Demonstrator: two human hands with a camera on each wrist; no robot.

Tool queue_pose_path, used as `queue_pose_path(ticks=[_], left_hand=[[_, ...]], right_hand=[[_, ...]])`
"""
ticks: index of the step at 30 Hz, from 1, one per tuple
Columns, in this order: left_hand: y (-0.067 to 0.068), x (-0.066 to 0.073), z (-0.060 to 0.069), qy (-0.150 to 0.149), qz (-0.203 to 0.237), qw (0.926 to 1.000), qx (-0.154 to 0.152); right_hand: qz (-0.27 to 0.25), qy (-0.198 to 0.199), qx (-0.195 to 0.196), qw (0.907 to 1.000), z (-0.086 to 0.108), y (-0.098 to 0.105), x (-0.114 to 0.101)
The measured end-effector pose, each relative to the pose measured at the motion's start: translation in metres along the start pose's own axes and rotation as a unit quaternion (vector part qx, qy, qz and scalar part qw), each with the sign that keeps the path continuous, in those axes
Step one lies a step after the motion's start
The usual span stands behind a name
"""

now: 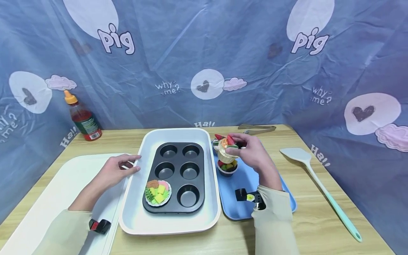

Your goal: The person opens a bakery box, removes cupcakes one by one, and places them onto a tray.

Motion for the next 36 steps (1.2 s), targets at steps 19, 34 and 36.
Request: queue_pose_path(ticks=[19,34,36], left_hand=[[0.000,-0.001,0.000,-0.001,-0.005,1.0000,0.001],[0.000,0.001,0.001,-0.003,-0.009,1.0000,0.000],[0.000,0.001,0.001,-0.003,-0.010,0.9999,-0.001]], right_hand=[[-0.034,-0.034,0.026,0.9985,0.003,0.040,0.040],[-0.011,-0.090,0.030,0.9954,-0.003,0.046,0.068],[-0.008,-0.102,0.027,0.9944,-0.003,0.045,0.071]])
Point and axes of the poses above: each hand's wrist, its own z-axis away from the middle knuckle, its own y-axis out of the back of the hand, x = y × z, the point moved 3 cm from there along -z, towards the middle knuckle, and after that the axes turned 7 degrees about -z, right-handed, at the moved point
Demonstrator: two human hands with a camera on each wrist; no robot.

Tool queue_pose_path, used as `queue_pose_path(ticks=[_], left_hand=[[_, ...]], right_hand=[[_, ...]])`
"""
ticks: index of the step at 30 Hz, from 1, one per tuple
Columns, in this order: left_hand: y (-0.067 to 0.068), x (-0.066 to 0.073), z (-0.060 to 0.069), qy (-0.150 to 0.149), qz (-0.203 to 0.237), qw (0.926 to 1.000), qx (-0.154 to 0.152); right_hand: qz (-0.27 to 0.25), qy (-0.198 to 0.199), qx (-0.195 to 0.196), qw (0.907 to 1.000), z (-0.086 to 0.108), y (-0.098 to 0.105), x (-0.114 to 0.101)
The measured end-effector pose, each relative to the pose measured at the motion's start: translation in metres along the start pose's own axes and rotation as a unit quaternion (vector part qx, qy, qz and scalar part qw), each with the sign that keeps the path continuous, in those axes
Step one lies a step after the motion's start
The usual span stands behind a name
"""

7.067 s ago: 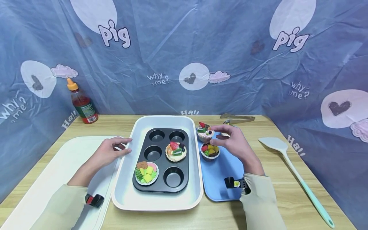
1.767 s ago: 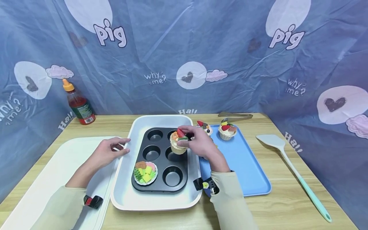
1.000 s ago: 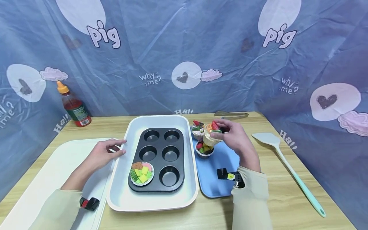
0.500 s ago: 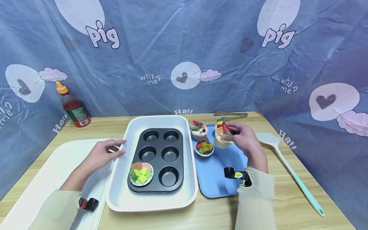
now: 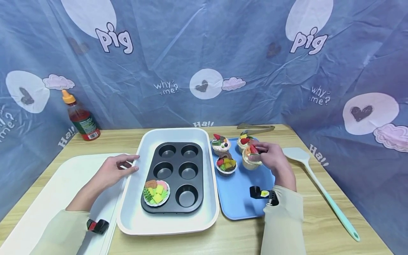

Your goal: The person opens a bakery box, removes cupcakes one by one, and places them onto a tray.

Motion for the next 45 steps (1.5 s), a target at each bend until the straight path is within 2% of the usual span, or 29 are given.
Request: queue_pose_path(ticks=[7,17,37,45], left_hand=[[0.000,-0.001,0.000,-0.004,0.006,1.0000,0.004],[-0.001,-0.002,-0.001,-0.001,0.005,1.0000,0.001],[-0.001,-0.004,-0.002,0.008,0.008,0.9999,-0.004],[-0.001,-0.004,-0.002,0.012,0.007,0.9999,-0.007]], right_hand=[[0.003,-0.031,-0.010,0.9995,-0.006,-0.005,0.009],[0.010,-0.053,-0.017,0.9984,-0.010,-0.009,0.015],[0.017,-0.067,-0.032,0.9971,-0.008,-0.003,0.016],[0.025,-0.047,-0.046,0.9975,-0.006,0.000,0.015]])
Point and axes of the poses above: each hand's wrist, its own z-axis away from the middle knuckle, its own y-axis out of the back of the hand, x = y × z, the point moved 3 cm from there along -z, towards the middle knuckle, and after that the axes turned 7 degrees about -z, right-handed, at the moved point
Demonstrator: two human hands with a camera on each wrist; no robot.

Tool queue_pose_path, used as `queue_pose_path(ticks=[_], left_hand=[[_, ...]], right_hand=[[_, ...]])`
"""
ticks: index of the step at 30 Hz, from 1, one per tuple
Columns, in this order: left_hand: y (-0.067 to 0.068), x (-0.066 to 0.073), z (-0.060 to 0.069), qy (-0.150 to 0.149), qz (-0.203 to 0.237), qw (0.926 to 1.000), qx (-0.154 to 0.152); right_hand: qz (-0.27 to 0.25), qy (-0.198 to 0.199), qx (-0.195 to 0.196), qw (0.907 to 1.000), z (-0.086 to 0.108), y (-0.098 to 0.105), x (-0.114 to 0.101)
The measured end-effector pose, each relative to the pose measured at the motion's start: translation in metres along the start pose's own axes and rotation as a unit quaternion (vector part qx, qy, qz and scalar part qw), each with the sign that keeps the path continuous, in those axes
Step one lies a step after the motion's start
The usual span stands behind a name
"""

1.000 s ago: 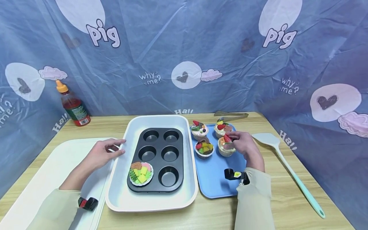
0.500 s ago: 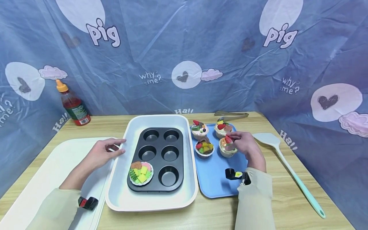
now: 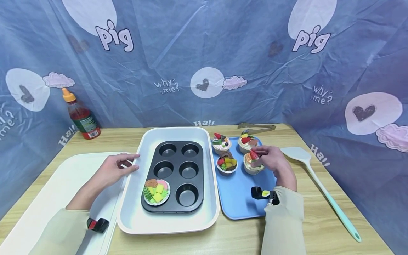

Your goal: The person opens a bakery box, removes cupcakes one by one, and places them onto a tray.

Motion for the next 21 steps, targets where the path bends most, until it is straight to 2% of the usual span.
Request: queue_pose_path(ticks=[9,21], left_hand=[[0.000,0.000,0.000,-0.010,-0.002,0.9999,0.004],[0.000,0.002,0.000,-0.015,-0.006,0.9998,0.008]], right_hand=[[-0.001,0.005,-0.003,1.0000,0.001,0.002,-0.003],[-0.005,0.047,0.010,0.9988,0.009,0.003,-0.019]])
Point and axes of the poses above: each hand's wrist, its own z-axis away from the middle knuckle, its own y-axis out of the back of the hand, x = y × z, the point moved 3 cm from there along -z, towards the middle knuckle, and after that the axes turned 7 degrees about -z, right-handed, at the moved point
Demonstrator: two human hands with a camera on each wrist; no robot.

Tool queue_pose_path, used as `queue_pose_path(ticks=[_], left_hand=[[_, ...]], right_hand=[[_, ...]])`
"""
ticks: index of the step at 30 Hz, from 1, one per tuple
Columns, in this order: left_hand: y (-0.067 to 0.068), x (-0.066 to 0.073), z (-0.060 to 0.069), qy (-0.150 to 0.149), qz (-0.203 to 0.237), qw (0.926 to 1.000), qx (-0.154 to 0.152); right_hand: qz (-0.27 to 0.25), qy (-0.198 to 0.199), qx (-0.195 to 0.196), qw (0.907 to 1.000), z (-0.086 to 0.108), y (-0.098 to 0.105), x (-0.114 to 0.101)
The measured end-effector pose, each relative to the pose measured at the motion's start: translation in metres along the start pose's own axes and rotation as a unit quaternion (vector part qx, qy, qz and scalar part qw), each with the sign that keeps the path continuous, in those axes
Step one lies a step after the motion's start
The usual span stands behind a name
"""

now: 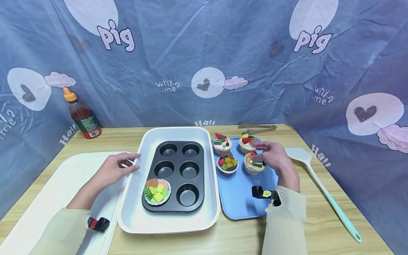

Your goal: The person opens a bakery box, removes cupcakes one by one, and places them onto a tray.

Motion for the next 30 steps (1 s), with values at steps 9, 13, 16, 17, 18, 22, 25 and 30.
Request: queue_pose_path(ticks=[9,13,16,17,18,22,25,30], left_hand=[[0.000,-0.001,0.000,0.001,-0.002,1.0000,0.003],[0.000,-0.001,-0.001,0.002,-0.001,1.0000,0.002],[0.000,-0.001,-0.001,0.004,0.002,1.0000,0.002],[0.000,0.000,-0.001,0.005,0.003,1.0000,0.001],[-0.001,0.000,0.000,0.006,0.004,1.0000,0.001],[0.000,-0.001,0.000,0.008,0.005,1.0000,0.001],[0.000,-0.001,0.000,0.006,0.006,1.0000,0.004],[-0.001,-0.001,-0.001,0.007,0.012,0.9999,0.002]], right_hand=[[0.032,0.043,0.005,0.9985,0.008,-0.012,-0.033],[0.032,0.055,0.004,0.9980,0.011,-0.025,-0.053],[0.030,0.078,0.004,0.9965,0.013,-0.036,-0.069],[0.028,0.087,0.004,0.9958,0.014,-0.040,-0.074],[0.022,0.097,0.002,0.9950,0.015,-0.045,-0.078],[-0.011,0.136,-0.006,0.9906,0.017,-0.062,-0.094],[-0.046,0.166,-0.006,0.9850,0.017,-0.076,-0.104],[-0.093,0.228,-0.027,0.9689,0.018,-0.105,-0.117]])
Point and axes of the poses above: each hand's wrist, its own z-axis away from the middle knuckle, its own y-axis out of the back of the hand, x = y × z, the point moved 3 cm from there along -z, towards the middle knuckle, and after that the axes turned 7 degrees about -z, right-handed, at the moved point
